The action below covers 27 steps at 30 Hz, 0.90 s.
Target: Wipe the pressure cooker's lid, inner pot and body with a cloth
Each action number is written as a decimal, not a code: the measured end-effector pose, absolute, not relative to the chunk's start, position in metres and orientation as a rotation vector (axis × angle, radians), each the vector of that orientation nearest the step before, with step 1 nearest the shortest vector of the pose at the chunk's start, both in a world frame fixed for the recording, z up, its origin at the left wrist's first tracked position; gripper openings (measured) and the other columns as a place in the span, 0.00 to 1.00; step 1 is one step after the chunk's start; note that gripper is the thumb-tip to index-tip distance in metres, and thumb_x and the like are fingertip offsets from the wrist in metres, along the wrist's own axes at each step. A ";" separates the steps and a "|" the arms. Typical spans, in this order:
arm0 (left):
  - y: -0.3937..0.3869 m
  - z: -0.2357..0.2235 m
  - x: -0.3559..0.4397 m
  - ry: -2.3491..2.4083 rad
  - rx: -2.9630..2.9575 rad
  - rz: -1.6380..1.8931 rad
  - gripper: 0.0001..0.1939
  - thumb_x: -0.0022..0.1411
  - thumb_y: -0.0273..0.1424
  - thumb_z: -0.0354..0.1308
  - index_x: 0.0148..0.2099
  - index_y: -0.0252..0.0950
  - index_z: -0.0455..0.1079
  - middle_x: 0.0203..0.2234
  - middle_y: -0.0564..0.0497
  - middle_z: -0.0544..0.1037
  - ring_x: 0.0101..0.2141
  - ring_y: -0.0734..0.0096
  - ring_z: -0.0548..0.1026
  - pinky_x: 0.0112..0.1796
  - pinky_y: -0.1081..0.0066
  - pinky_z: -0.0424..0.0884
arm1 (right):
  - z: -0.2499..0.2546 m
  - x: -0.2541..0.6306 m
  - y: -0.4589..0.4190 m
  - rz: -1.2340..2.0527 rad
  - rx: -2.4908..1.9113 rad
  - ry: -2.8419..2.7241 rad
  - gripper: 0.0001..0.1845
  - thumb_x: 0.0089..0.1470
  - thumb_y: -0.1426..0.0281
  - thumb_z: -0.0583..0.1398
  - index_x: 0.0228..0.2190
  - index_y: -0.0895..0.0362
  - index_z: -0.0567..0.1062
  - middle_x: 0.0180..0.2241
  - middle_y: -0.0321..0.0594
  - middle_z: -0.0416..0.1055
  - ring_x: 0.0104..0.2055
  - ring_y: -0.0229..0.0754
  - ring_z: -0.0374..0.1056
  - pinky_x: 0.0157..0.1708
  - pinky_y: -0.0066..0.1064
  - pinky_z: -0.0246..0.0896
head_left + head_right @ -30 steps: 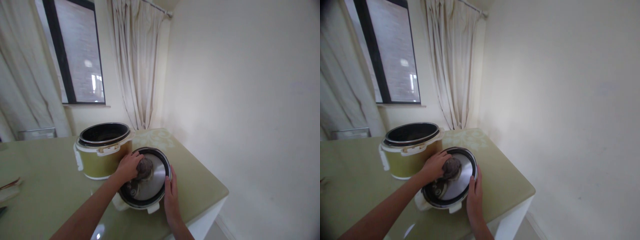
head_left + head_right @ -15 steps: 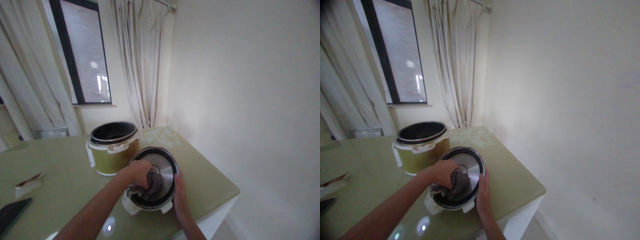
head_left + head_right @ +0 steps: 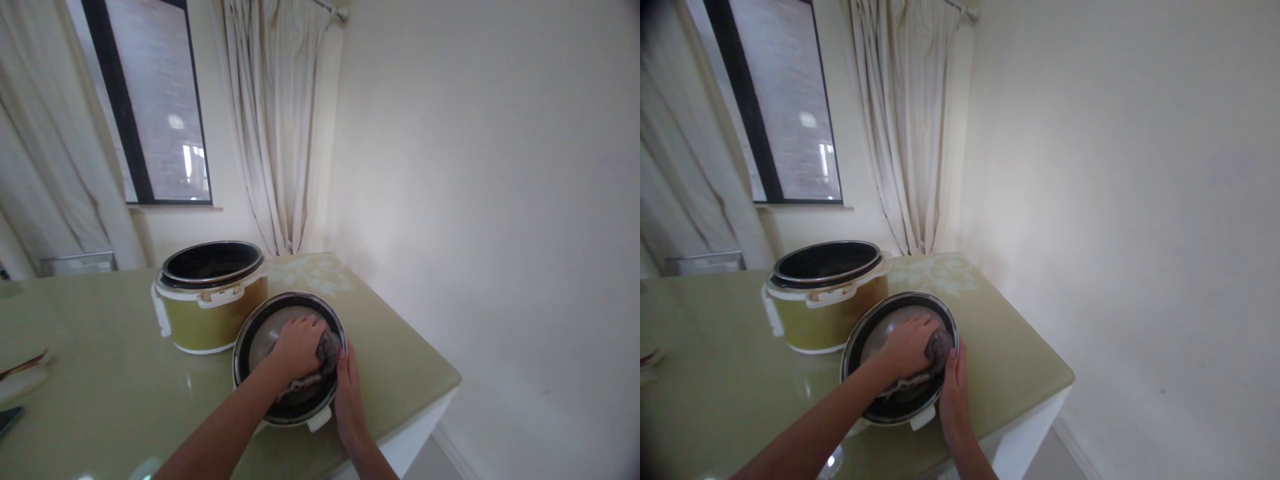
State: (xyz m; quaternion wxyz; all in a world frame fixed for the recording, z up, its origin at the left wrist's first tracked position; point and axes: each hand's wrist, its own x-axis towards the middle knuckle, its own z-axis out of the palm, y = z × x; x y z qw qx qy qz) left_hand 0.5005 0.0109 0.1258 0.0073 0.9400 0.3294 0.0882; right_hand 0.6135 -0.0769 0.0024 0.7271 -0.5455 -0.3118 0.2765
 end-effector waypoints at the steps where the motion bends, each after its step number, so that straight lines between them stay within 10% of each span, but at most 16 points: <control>1: 0.013 0.126 0.504 1.054 2.938 0.297 0.24 0.54 0.34 0.62 0.55 0.41 0.73 0.52 0.43 0.79 0.53 0.48 0.77 0.52 0.54 0.74 | 0.002 0.613 -0.077 0.619 -1.220 -0.672 0.46 0.62 0.39 0.57 0.70 0.55 0.66 0.72 0.44 0.60 0.76 0.52 0.52 0.75 0.47 0.46; 17: 0.060 0.141 0.456 1.561 2.704 0.169 0.18 0.65 0.31 0.56 0.56 0.39 0.74 0.50 0.37 0.81 0.49 0.47 0.82 0.47 0.55 0.76 | 0.004 0.613 -0.078 0.620 -1.246 -0.656 0.46 0.59 0.41 0.62 0.69 0.54 0.68 0.72 0.41 0.60 0.76 0.53 0.51 0.75 0.48 0.47; 27: 0.034 0.144 0.440 1.131 2.746 -0.137 0.25 0.45 0.44 0.70 0.48 0.45 0.80 0.45 0.44 0.86 0.46 0.48 0.83 0.46 0.60 0.78 | 0.003 0.607 -0.078 0.569 -1.261 -0.665 0.45 0.61 0.40 0.59 0.70 0.53 0.67 0.73 0.39 0.58 0.78 0.51 0.47 0.76 0.46 0.41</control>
